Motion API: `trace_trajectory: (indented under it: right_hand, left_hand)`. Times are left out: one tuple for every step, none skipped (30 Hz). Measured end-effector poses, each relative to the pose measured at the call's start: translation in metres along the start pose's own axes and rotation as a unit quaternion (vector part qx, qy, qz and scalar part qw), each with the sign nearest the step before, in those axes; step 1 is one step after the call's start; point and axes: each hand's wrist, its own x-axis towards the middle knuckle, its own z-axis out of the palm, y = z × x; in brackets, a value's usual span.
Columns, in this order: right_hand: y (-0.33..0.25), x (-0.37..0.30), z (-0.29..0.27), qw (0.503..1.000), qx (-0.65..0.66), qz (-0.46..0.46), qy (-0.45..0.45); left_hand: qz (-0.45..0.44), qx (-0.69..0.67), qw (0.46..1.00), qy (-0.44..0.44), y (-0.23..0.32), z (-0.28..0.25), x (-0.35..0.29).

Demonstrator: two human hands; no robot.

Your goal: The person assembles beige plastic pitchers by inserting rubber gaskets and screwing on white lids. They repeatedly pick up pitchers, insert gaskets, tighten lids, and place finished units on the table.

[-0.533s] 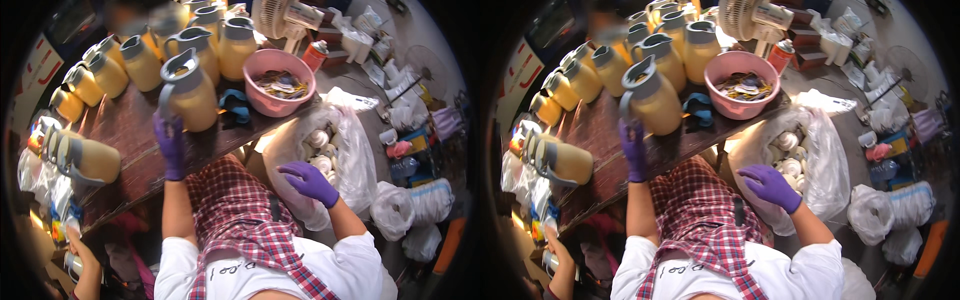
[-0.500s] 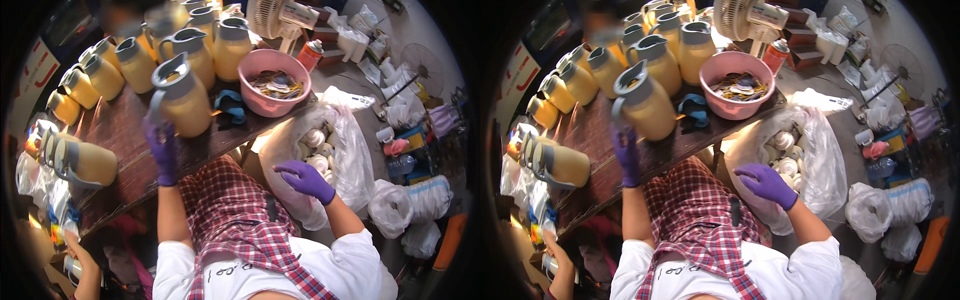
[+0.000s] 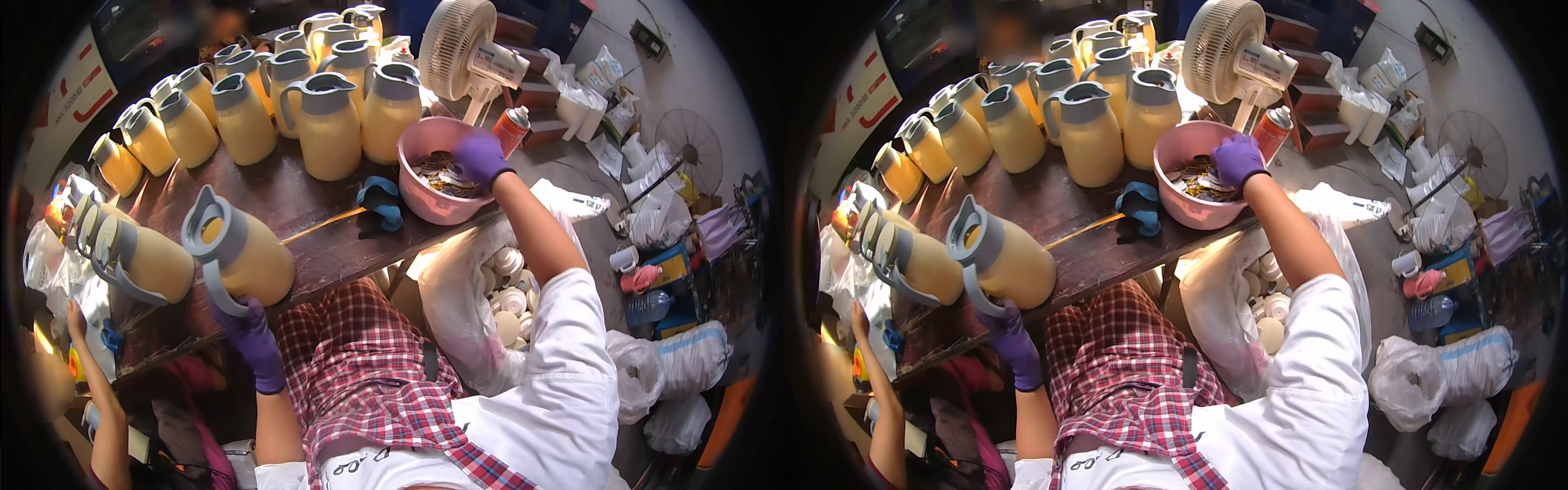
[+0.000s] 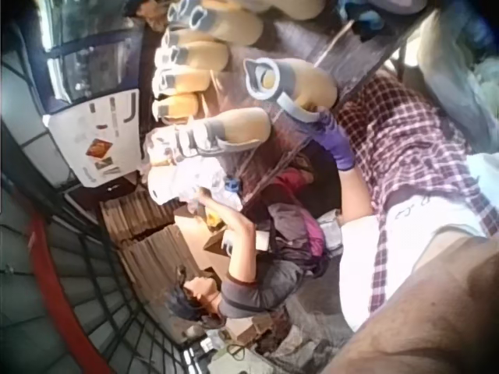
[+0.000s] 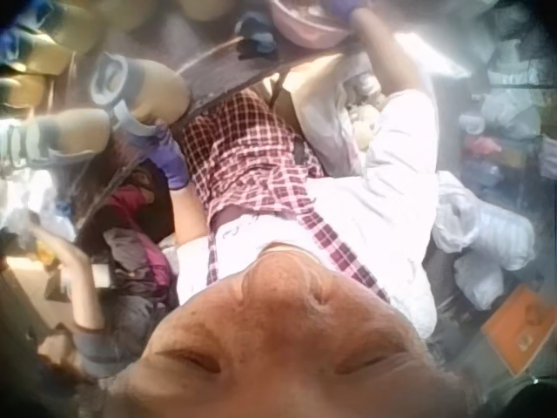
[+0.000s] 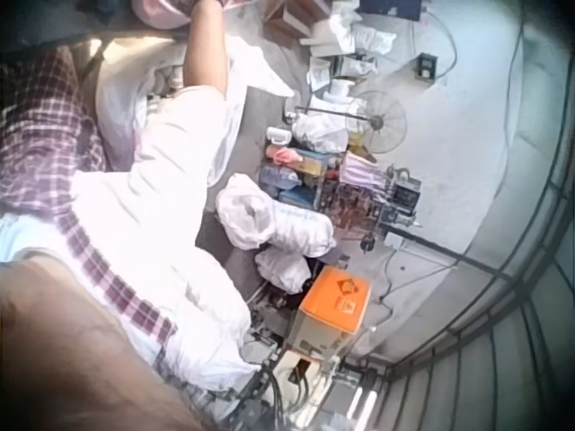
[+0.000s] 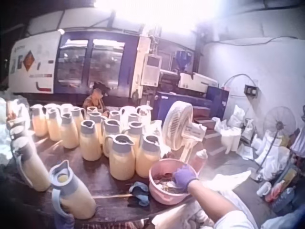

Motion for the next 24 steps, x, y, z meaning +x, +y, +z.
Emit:
trace_trajectory:
  right_hand:
    - [0.0,0.007,0.012,0.999,-0.004,-0.023,-0.03]
    - [-0.013,0.015,0.006,0.998,0.041,-0.005,-0.051]
    - [-0.009,0.018,0.016,0.999,0.013,-0.013,-0.029]
    - [-0.001,0.019,0.024,1.0,-0.015,-0.021,-0.006]
    - [0.007,0.014,0.021,0.995,0.058,0.025,0.082]
    - [0.019,0.004,0.021,0.976,0.13,0.067,0.164]
    - [0.032,0.002,0.02,0.973,0.104,0.065,0.195]
    - [0.03,-0.002,0.006,0.965,0.145,0.074,0.204]
    - [0.027,-0.007,-0.003,0.922,0.252,0.053,0.29]
    - [0.025,-0.015,-0.016,0.86,0.35,0.034,0.37]
    - [0.001,-0.02,-0.039,0.788,0.529,0.047,0.312]
    - [-0.028,-0.031,-0.063,0.688,0.684,0.062,0.233]
    - [-0.049,-0.05,-0.076,0.603,0.777,0.074,0.165]
    - [-0.064,-0.069,-0.089,0.607,0.788,0.054,0.088]
    - [-0.086,-0.089,-0.105,0.603,0.795,0.049,0.041]
    - [-0.111,-0.106,-0.116,0.594,0.803,0.042,-0.009]
    - [-0.133,-0.118,-0.12,0.575,0.817,0.032,-0.037]
    - [-0.153,-0.127,-0.121,0.554,0.829,0.021,-0.065]
    - [-0.169,-0.132,-0.121,0.58,0.81,-0.021,-0.083]
    - [-0.181,-0.137,-0.115,0.596,0.796,-0.065,-0.076]
    - [-0.193,-0.141,-0.11,0.589,0.8,-0.092,-0.072]
    - [-0.204,-0.146,-0.107,0.581,0.803,-0.118,-0.067]
    - [-0.21,-0.147,-0.108,0.568,0.814,-0.093,-0.077]
    - [-0.215,-0.146,-0.107,0.554,0.822,-0.093,-0.097]
  left_hand:
    - [0.028,0.031,0.999,-0.014,-0.002,0.0,-0.001]
    - [0.047,0.069,0.996,-0.01,0.004,-0.01,-0.005]
    - [0.065,0.095,0.993,-0.017,0.006,-0.007,-0.008]
    - [0.075,0.116,0.99,-0.017,0.014,-0.009,-0.013]
    - [0.083,0.139,0.987,-0.008,0.021,-0.012,-0.021]
    - [0.015,0.146,0.987,-0.07,0.022,-0.02,-0.039]
    - [-0.053,0.148,0.978,-0.134,0.021,-0.03,-0.057]
    - [-0.119,0.155,0.961,-0.198,0.024,-0.042,-0.072]
    - [-0.222,0.059,0.945,-0.233,0.02,-0.039,-0.082]
    - [-0.24,0.061,0.918,-0.31,0.04,-0.028,-0.077]
    - [-0.223,0.03,0.915,-0.334,0.05,-0.019,-0.077]
    - [-0.206,-0.001,0.911,-0.356,0.056,-0.008,-0.074]
    - [-0.209,-0.041,0.905,-0.369,0.059,0.01,-0.068]
    - [-0.216,-0.08,0.897,-0.379,0.062,0.028,-0.061]
    - [-0.234,-0.143,0.886,-0.374,0.063,0.045,-0.056]
    - [-0.25,-0.2,0.874,-0.364,0.063,0.059,-0.052]
    - [-0.261,-0.266,0.854,-0.363,0.068,0.067,-0.045]
    - [-0.267,-0.332,0.831,-0.357,0.071,0.07,-0.039]
    - [-0.312,-0.395,0.788,-0.355,0.07,0.066,-0.039]
    - [-0.351,-0.458,0.733,-0.36,0.07,0.065,-0.034]
    - [-0.399,-0.457,0.714,-0.349,0.076,0.06,-0.029]
    - [-0.398,-0.393,0.758,-0.336,0.077,0.053,-0.032]
    - [-0.392,-0.326,0.796,-0.325,0.079,0.049,-0.033]
    - [-0.385,-0.258,0.829,-0.312,0.08,0.044,-0.035]
